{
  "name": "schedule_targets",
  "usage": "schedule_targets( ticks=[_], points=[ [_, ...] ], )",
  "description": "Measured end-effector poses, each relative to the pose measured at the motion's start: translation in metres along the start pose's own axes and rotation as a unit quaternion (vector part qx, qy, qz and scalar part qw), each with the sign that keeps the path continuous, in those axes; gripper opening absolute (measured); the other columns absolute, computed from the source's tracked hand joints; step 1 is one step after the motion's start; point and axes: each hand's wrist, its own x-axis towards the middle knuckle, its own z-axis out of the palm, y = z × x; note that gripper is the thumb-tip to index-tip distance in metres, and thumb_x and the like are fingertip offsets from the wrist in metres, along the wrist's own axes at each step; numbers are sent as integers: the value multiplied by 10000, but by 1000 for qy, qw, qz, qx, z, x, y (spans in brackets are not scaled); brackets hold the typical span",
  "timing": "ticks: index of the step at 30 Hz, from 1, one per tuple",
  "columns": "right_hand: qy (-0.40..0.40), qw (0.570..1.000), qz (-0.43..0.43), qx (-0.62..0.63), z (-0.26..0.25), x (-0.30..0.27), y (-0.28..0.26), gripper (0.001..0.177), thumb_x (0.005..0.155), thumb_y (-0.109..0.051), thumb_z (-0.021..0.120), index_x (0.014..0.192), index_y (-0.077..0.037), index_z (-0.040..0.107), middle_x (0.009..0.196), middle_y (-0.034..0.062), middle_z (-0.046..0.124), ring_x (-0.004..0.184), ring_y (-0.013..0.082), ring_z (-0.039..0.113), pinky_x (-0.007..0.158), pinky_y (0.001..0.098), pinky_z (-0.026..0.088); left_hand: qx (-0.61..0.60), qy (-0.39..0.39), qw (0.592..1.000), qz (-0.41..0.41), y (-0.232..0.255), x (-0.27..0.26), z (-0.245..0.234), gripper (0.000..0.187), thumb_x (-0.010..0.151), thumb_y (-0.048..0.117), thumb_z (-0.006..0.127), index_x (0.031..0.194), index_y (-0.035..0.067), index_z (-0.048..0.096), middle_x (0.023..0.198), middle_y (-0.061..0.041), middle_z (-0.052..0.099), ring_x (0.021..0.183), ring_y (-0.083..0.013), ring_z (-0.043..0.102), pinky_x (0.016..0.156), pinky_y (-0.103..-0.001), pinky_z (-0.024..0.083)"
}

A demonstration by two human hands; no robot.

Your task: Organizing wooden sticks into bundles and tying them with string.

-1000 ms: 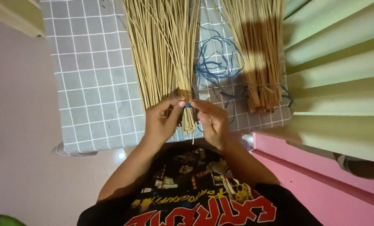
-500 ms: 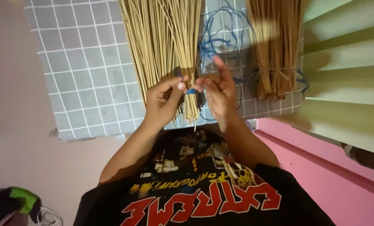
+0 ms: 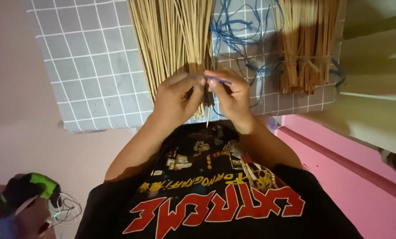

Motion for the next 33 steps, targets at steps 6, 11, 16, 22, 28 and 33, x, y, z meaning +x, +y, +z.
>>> schedule_targets(
  ticks=[6, 11, 16, 22, 28, 33],
  points=[
    [-32, 998, -43, -31, -10, -2, 12, 99, 917, -5, 770, 1007, 32, 786, 839, 150, 710, 675, 198, 625, 619, 323, 514, -23, -46, 996, -75, 3, 0, 3, 155, 957, 17, 630, 855, 42, 744, 660, -144, 633, 616, -369, 648, 577, -376, 503],
    [-168, 985, -29, -15, -26, 15, -20, 63, 956, 4, 718, 983, 27, 771, 835, 160, 693, 672, 259, 641, 659, 359, 520, -190, -84, 954, -215, -12, -10, -3, 183, 958, -44, 640, 1120, -33, 726, 788, -146, 691, 777, -194, 594, 720, -355, 513],
    [-216, 911, -197, -291, -32, 10, -2, 159, 989, 45, 636, 1072, 29, 771, 974, 206, 720, 821, 393, 682, 710, 454, 548, -272, -138, 920, -245, -7, -4, -11, 258, 1012, -70, 531, 1238, -92, 652, 889, -228, 723, 843, -257, 683, 769, -371, 581],
    [-70, 805, -448, -383, -17, 6, 14, 86, 953, 5, 723, 1016, 21, 780, 988, 162, 718, 843, 321, 728, 651, 396, 592, -266, -114, 924, -249, 6, -5, -7, 309, 1028, -88, 463, 1285, -113, 632, 856, -180, 695, 788, -195, 664, 653, -301, 561],
    [-91, 811, -444, -369, -22, 4, 9, 157, 1007, -26, 649, 1037, 29, 794, 999, 187, 737, 900, 348, 742, 710, 438, 629, 43, -68, 997, -1, 2, -14, -8, 164, 1016, 95, 637, 1093, 30, 767, 982, -136, 753, 857, -339, 729, 743, -404, 579],
    [-57, 862, -400, -306, -31, -4, 23, 72, 852, 37, 836, 878, -11, 790, 992, 189, 763, 864, 412, 747, 701, 484, 614, 245, -36, 958, 146, -2, -17, -12, 143, 1006, 117, 636, 1039, 10, 726, 863, -141, 626, 774, -331, 638, 762, -441, 565]
  ],
)
